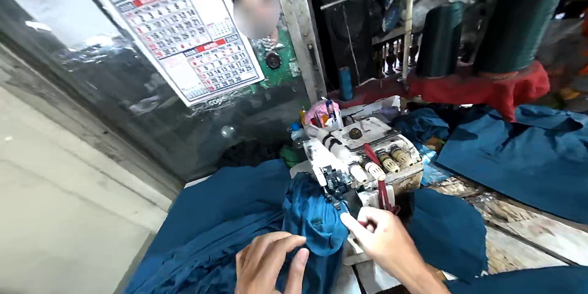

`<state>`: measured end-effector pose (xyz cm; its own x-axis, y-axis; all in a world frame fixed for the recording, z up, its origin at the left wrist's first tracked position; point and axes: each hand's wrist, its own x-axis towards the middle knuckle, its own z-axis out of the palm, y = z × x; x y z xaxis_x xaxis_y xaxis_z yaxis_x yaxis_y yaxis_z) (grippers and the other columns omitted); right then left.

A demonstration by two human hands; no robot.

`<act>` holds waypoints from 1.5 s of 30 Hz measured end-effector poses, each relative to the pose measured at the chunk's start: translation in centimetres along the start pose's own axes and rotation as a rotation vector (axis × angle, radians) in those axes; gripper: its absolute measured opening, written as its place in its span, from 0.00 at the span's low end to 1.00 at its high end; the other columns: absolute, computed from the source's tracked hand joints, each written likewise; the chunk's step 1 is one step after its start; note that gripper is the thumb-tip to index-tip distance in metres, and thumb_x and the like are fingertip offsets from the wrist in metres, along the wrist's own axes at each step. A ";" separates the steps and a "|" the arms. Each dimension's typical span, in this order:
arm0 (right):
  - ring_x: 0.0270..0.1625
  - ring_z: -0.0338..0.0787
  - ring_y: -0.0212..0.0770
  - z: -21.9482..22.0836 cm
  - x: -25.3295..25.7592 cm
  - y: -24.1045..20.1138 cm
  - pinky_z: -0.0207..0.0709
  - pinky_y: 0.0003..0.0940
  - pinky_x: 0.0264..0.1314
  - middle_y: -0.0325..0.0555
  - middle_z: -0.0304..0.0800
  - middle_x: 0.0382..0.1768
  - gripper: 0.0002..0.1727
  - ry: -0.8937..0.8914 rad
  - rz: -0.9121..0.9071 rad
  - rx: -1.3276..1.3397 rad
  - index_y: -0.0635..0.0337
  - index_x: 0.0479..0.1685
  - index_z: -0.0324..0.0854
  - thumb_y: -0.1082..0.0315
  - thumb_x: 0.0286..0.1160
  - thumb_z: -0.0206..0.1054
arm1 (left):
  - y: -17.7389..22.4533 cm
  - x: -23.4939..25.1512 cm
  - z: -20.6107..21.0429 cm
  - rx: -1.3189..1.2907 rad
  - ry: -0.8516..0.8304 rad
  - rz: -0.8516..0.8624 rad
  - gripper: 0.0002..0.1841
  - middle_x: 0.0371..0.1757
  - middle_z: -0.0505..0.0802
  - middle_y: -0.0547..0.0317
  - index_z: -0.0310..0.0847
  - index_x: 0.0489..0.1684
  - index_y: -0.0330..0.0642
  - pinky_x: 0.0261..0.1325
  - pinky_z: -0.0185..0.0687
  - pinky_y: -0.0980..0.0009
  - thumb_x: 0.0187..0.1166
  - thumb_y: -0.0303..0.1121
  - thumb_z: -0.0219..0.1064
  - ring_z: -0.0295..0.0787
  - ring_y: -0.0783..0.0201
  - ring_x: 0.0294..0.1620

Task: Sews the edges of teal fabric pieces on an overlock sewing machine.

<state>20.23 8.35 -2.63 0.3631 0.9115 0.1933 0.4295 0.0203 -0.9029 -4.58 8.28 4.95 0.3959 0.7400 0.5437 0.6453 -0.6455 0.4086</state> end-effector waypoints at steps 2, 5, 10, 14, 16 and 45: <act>0.28 0.83 0.26 -1.0 -0.6 -1.9 0.82 0.30 0.31 0.25 0.84 0.28 0.16 0.097 -0.171 -0.157 0.43 0.36 0.86 0.41 0.72 0.70 | -0.8 -0.7 -0.6 -0.084 0.044 -0.025 0.10 0.52 0.94 0.69 0.93 0.52 0.53 0.68 0.77 0.51 0.83 0.41 0.67 0.87 0.66 0.60; 0.31 0.89 0.28 0.2 -0.5 -6.2 0.87 0.36 0.32 0.27 0.92 0.33 0.18 0.036 -0.329 -0.207 0.44 0.54 0.88 0.45 0.77 0.67 | -1.7 -0.9 0.5 -0.128 0.049 -0.047 0.10 0.50 0.94 0.72 0.92 0.52 0.55 0.67 0.81 0.53 0.84 0.41 0.66 0.88 0.69 0.59; 0.45 0.92 0.43 3.2 1.7 -10.9 0.84 0.52 0.50 0.35 0.93 0.39 0.31 -0.332 -0.240 -0.498 0.39 0.78 0.74 0.45 0.74 0.68 | -3.0 0.7 -0.1 0.020 0.081 -0.026 0.11 0.51 0.94 0.78 0.93 0.49 0.62 0.68 0.80 0.53 0.83 0.47 0.64 0.88 0.73 0.60; 0.48 0.94 0.43 1.8 1.8 -11.3 0.84 0.54 0.54 0.35 0.97 0.43 0.29 -0.378 -0.170 -0.529 0.33 0.84 0.72 0.53 0.80 0.65 | -5.5 3.6 -1.0 0.136 0.114 -0.020 0.13 0.48 0.94 0.73 0.92 0.48 0.59 0.61 0.85 0.54 0.85 0.46 0.60 0.89 0.69 0.55; 0.45 0.94 0.43 1.7 1.4 -11.2 0.85 0.52 0.51 0.37 0.96 0.41 0.27 -0.319 -0.222 -0.518 0.33 0.82 0.75 0.54 0.83 0.63 | -6.9 5.7 0.8 0.218 -0.001 0.012 0.13 0.53 0.93 0.70 0.92 0.51 0.60 0.63 0.82 0.48 0.84 0.38 0.59 0.88 0.63 0.60; 0.41 0.91 0.32 -7.3 -11.6 -1.3 0.89 0.33 0.43 0.37 0.93 0.37 0.10 -0.170 -0.314 0.099 0.53 0.33 0.92 0.57 0.74 0.77 | 6.1 2.0 -7.2 0.538 -0.887 0.284 0.19 0.44 0.90 0.38 0.89 0.39 0.38 0.34 0.88 0.40 0.85 0.46 0.63 0.92 0.38 0.39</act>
<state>21.42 -5.28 -0.88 0.0801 0.9096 0.4076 0.4131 0.3418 -0.8441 -4.56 4.49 13.85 0.7694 0.5893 -0.2466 0.5725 -0.8073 -0.1430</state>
